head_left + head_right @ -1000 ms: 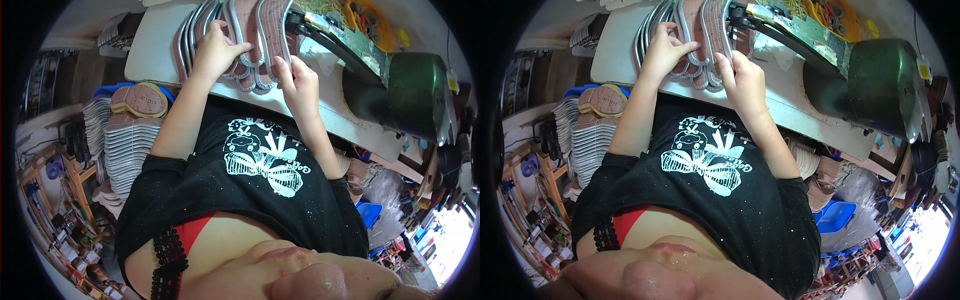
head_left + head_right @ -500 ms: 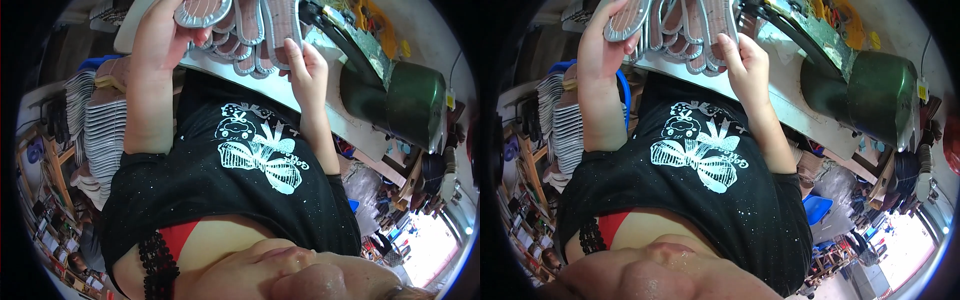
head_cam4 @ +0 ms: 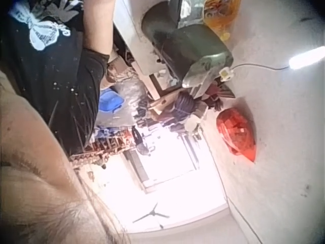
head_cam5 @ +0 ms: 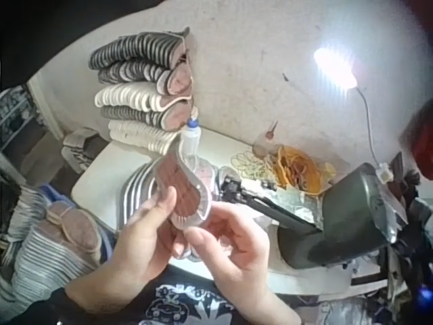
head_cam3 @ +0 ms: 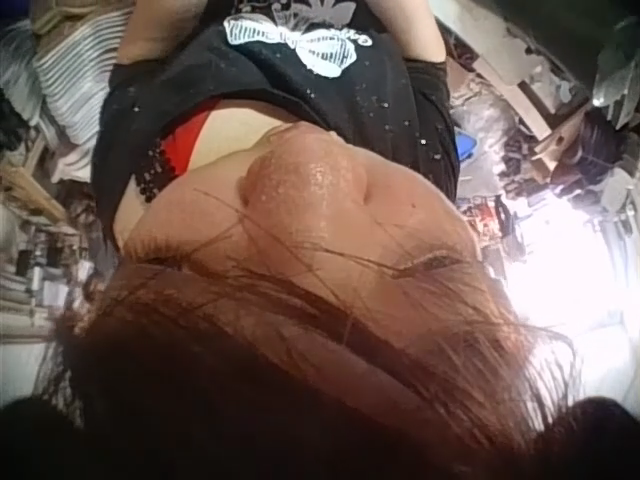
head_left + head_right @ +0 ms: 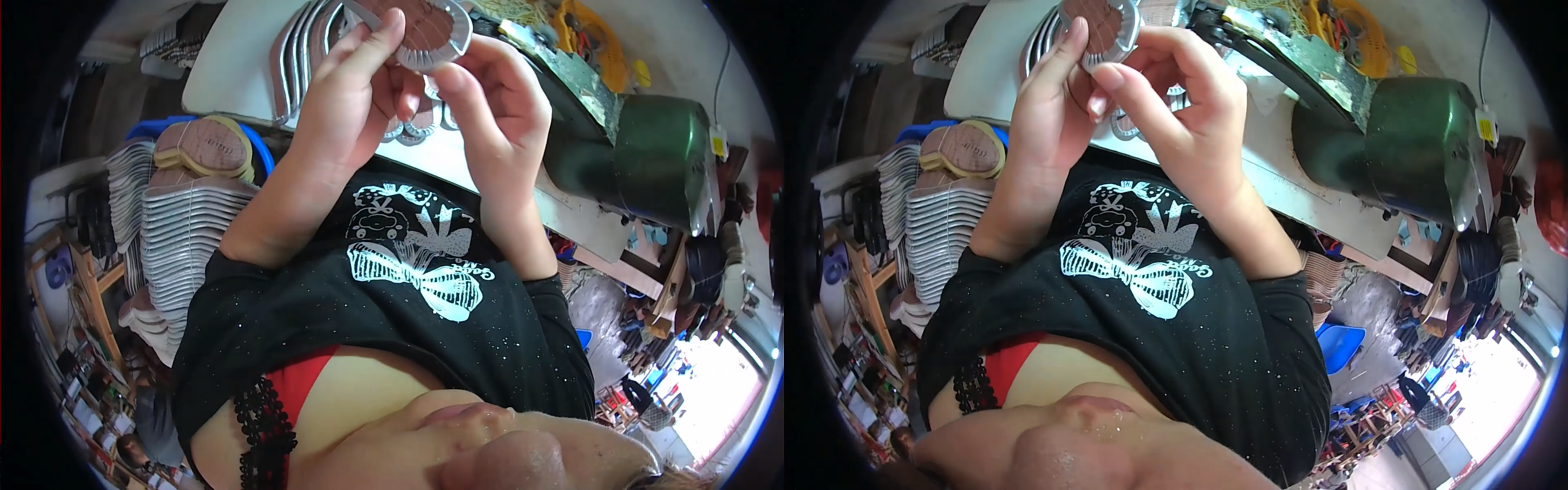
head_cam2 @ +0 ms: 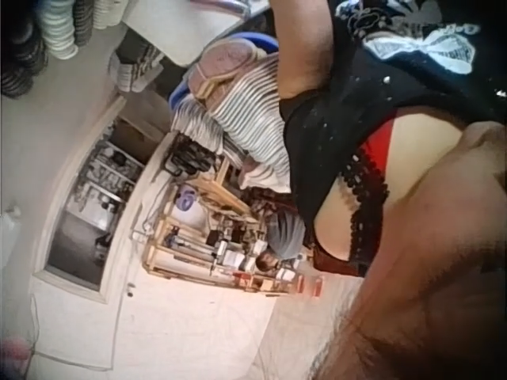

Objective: Applying glue and assembling shoe sole components.

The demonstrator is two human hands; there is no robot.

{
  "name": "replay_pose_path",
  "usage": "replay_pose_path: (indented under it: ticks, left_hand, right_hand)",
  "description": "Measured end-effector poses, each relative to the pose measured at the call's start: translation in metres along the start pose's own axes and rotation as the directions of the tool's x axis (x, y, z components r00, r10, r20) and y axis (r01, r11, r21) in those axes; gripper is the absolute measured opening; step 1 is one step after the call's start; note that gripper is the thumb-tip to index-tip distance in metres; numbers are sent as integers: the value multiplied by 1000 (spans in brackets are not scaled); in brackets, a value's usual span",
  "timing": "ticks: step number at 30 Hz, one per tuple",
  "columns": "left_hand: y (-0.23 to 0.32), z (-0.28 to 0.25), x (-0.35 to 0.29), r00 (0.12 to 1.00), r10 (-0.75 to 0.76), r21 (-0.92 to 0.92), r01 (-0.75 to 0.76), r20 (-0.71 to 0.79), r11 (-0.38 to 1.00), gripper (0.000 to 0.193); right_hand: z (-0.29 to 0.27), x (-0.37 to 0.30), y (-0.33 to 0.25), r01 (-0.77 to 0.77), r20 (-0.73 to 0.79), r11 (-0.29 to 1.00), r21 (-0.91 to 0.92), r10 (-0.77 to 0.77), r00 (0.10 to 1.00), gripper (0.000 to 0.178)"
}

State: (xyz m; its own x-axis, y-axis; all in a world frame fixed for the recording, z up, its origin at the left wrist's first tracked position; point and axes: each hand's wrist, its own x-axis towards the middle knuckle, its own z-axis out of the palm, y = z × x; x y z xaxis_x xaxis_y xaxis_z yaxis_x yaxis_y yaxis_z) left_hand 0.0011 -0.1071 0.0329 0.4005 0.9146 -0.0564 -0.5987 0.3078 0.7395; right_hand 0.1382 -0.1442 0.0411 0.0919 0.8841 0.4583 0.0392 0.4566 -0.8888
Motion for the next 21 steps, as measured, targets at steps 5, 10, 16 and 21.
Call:
replay_pose_path:
  ticks: [5,10,16,21]
  left_hand:
    - [12,-1,-3,973,-221,490,157,74,857,39]
    - [61,12,-35,946,242,852,-303,215,427,12]
    - [49,20,-14,876,30,857,-478,482,192,18]
    - [32,21,-19,933,-166,909,-252,320,332,17]
  right_hand:
    - [-17,-4,-4,100,-106,946,-309,-139,985,10]
    - [-37,-7,-18,77,-20,959,-273,-86,996,10]
    - [-49,-4,-20,125,287,952,-279,-41,957,15]
    - [-58,0,-28,232,246,819,-524,-115,962,23]
